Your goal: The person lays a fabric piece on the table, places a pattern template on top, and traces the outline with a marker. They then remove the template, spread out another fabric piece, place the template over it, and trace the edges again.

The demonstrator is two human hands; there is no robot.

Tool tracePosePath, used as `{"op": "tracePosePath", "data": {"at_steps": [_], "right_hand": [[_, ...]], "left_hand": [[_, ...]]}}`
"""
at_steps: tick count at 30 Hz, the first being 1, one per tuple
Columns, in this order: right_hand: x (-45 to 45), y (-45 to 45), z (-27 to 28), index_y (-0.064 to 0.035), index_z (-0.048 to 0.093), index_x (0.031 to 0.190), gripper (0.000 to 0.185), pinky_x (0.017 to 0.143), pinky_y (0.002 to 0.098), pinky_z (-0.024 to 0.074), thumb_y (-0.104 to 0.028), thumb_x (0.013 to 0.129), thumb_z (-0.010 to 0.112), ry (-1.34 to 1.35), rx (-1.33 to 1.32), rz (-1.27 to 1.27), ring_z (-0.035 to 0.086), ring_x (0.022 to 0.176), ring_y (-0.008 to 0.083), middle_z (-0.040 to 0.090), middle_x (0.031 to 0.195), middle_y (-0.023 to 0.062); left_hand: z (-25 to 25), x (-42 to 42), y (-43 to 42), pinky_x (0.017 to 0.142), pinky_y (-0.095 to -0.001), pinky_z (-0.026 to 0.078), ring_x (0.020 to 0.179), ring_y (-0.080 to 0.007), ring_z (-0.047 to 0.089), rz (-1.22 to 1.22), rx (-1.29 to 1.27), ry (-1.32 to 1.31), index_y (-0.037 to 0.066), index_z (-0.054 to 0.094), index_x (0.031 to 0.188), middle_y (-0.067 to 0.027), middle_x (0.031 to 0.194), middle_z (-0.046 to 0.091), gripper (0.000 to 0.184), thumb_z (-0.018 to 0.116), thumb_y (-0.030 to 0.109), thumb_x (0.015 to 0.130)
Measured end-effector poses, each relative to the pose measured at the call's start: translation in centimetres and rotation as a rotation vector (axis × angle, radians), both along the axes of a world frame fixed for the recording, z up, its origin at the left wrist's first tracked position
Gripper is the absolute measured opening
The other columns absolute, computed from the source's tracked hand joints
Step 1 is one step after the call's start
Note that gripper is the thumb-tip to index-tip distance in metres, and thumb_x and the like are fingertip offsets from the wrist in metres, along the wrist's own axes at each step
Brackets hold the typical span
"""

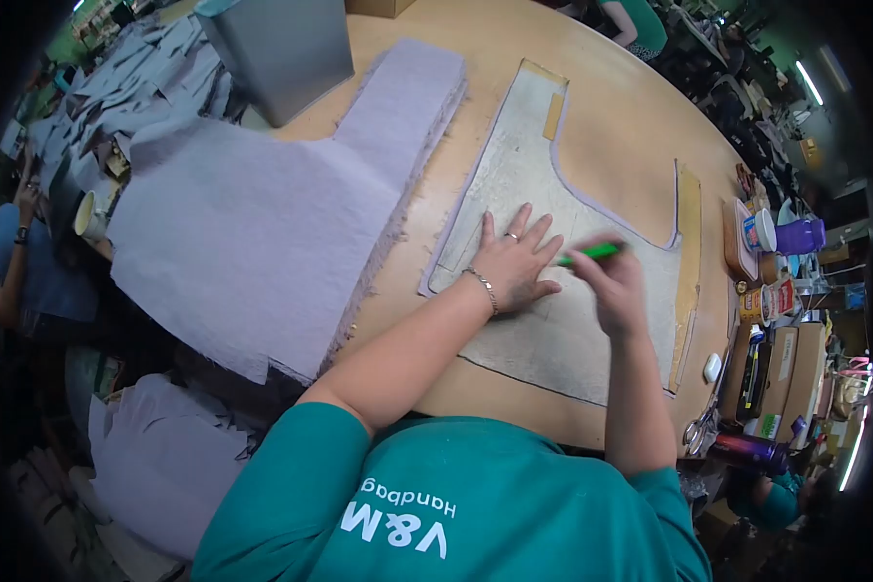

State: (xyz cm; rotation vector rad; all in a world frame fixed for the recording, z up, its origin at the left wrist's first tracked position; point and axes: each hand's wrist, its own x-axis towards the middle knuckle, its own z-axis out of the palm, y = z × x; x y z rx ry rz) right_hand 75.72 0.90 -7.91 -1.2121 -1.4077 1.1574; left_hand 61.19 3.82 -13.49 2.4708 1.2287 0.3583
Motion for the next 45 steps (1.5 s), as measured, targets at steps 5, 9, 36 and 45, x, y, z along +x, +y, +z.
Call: {"op": "tracePosePath", "data": {"at_steps": [5, 9, 36, 45], "right_hand": [[-9.8, 5.3, -1.3, -0.0036, 0.049, 0.083, 0.02, 0.063, 0.0217, 0.04, -0.01, 0.073, 0.065, -0.399, -0.177, 0.432, 0.051, 0.068, 0.0093, 0.055, 0.074, 0.0014], [-12.0, 5.7, -1.8, -0.0054, 0.051, 0.083, 0.019, 0.061, 0.0215, 0.0397, -0.014, 0.074, 0.065, -0.527, -0.306, 0.588, 0.052, 0.066, 0.0081, 0.056, 0.069, -0.001], [-4.5, 26.1, -5.8, -0.0018, 0.052, 0.087, 0.021, 0.063, 0.0303, 0.0431, -0.017, 0.075, 0.061, -0.636, 0.172, -0.009, 0.054, 0.068, 0.016, 0.057, 0.075, 0.0089], [-2.0, 38.5, -7.7, -0.0022, 0.049, 0.085, 0.018, 0.055, 0.0298, 0.0456, -0.016, 0.077, 0.058, -0.38, 0.157, -0.252, 0.056, 0.058, 0.0173, 0.056, 0.068, 0.0099]], "left_hand": [[-3.0, 0.5, 0.4, 0.098, -0.0581, 0.004, 0.129, -0.028, 0.007, -0.008, 0.069, 0.024, 0.015, 0.022, 0.132, -0.006, 0.14, 0.012, 0.059, 0.031, 0.046, 0.083], [-1.8, -0.5, 0.1, 0.099, -0.0564, 0.008, 0.13, -0.0273, 0.005, -0.017, 0.103, 0.138, 0.016, 0.017, 0.134, -0.0071, 0.141, 0.008, 0.06, 0.025, 0.048, 0.083], [0.5, 0.1, 0.6, 0.089, -0.0658, 0.016, 0.128, -0.0299, 0.009, 0.014, -0.121, 0.017, 0.021, 0.035, 0.127, -0.0059, 0.136, 0.02, 0.062, 0.049, 0.051, 0.074], [0.3, 0.0, 1.0, 0.086, -0.0644, 0.02, 0.128, -0.0261, 0.013, 0.03, -0.131, -0.051, 0.021, 0.039, 0.124, -0.0027, 0.136, 0.022, 0.061, 0.054, 0.048, 0.071]]}}
